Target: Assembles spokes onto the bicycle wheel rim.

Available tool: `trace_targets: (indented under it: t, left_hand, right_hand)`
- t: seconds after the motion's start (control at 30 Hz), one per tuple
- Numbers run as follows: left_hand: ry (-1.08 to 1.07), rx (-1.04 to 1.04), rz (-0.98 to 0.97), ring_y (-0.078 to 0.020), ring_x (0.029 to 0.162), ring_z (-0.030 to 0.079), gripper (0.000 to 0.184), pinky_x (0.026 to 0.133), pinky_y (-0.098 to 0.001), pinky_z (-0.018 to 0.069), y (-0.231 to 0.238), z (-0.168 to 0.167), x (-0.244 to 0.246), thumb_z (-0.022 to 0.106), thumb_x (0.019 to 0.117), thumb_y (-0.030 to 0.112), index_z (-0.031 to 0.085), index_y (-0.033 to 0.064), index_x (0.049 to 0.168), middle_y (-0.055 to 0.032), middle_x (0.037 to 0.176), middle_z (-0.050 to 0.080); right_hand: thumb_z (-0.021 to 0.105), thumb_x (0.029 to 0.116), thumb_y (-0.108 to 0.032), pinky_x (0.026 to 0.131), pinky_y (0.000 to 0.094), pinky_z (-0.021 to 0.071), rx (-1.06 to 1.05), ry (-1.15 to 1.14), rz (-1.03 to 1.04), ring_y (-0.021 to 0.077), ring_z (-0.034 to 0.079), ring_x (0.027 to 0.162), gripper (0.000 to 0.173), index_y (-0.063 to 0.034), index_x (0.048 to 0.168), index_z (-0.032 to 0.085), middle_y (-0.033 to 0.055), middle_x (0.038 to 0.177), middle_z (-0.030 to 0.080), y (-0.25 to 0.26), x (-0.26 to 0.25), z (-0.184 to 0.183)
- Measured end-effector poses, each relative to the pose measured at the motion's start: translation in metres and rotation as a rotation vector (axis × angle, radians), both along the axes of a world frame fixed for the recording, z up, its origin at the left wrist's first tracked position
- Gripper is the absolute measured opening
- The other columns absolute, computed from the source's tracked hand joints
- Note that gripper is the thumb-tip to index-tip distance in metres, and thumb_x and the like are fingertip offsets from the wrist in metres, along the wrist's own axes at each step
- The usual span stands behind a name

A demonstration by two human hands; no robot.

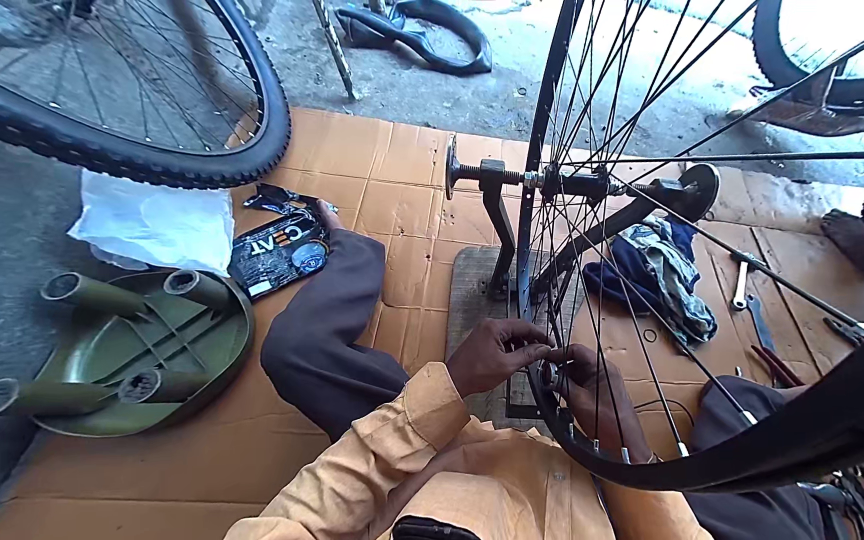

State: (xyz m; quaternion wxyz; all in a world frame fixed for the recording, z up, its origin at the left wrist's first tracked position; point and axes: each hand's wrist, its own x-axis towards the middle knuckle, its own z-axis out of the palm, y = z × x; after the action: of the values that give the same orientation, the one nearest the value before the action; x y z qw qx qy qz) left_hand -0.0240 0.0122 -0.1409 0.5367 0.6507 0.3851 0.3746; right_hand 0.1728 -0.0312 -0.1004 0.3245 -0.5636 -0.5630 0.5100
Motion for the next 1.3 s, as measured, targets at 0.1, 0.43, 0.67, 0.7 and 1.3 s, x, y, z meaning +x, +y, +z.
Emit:
trace_targets:
  t: [0.1,0.43,0.67,0.7,1.3]
  left_hand:
    - [0.072,-0.005,-0.017,-0.0089,0.074,0.065,0.018,0.066,-0.0265,0.0551,-0.001,0.002,0.001,0.064,0.1016,0.021,0.075,0.0092,0.11,0.0006,0.093,0.072]
    - [0.285,-0.109,-0.243,-0.0104,0.06,0.056,0.037,0.058,-0.0295,0.0498,0.008,0.012,0.005,0.078,0.092,0.028,0.062,0.0135,0.121,0.0013,0.086,0.071]
    - [0.397,-0.082,-0.048,-0.0119,0.055,0.058,0.033,0.056,-0.0348,0.0541,-0.003,0.014,0.019,0.079,0.0905,0.034,0.064,0.0154,0.113,0.0018,0.067,0.061]
    - [0.351,-0.078,-0.051,-0.0117,0.055,0.059,0.032,0.056,-0.0339,0.0542,-0.004,0.013,0.014,0.077,0.0922,0.036,0.066,0.0149,0.113,0.0015,0.067,0.063]
    - [0.144,-0.178,0.087,-0.0107,0.081,0.071,0.02,0.077,-0.0316,0.0602,0.007,0.0,0.006,0.068,0.0999,0.02,0.071,0.0106,0.118,-0.0009,0.097,0.074]
  right_hand:
    - [0.059,0.0952,0.002,0.068,0.0253,0.0549,0.034,-0.09,0.126,0.0091,0.065,0.071,0.022,-0.0058,0.11,0.073,0.0045,0.087,0.071,0.005,0.014,-0.005]
    - [0.077,0.091,-0.015,0.082,0.0369,0.0637,0.101,0.025,0.261,0.0188,0.073,0.088,0.033,-0.0183,0.122,0.067,0.0026,0.102,0.073,0.006,0.043,-0.041]
    - [0.071,0.0948,-0.016,0.07,0.0342,0.0618,0.087,-0.009,0.238,0.0161,0.07,0.079,0.022,-0.0192,0.117,0.07,0.0013,0.095,0.072,0.009,0.043,-0.049]
    - [0.072,0.095,-0.017,0.069,0.0337,0.0608,0.073,0.024,0.23,0.0169,0.069,0.079,0.021,-0.0181,0.116,0.07,0.0022,0.095,0.072,0.008,0.042,-0.047]
    - [0.075,0.0872,-0.002,0.066,0.0282,0.0576,0.049,-0.062,-0.005,0.0122,0.067,0.072,0.026,-0.0038,0.112,0.068,0.0059,0.087,0.071,0.007,0.012,-0.021]
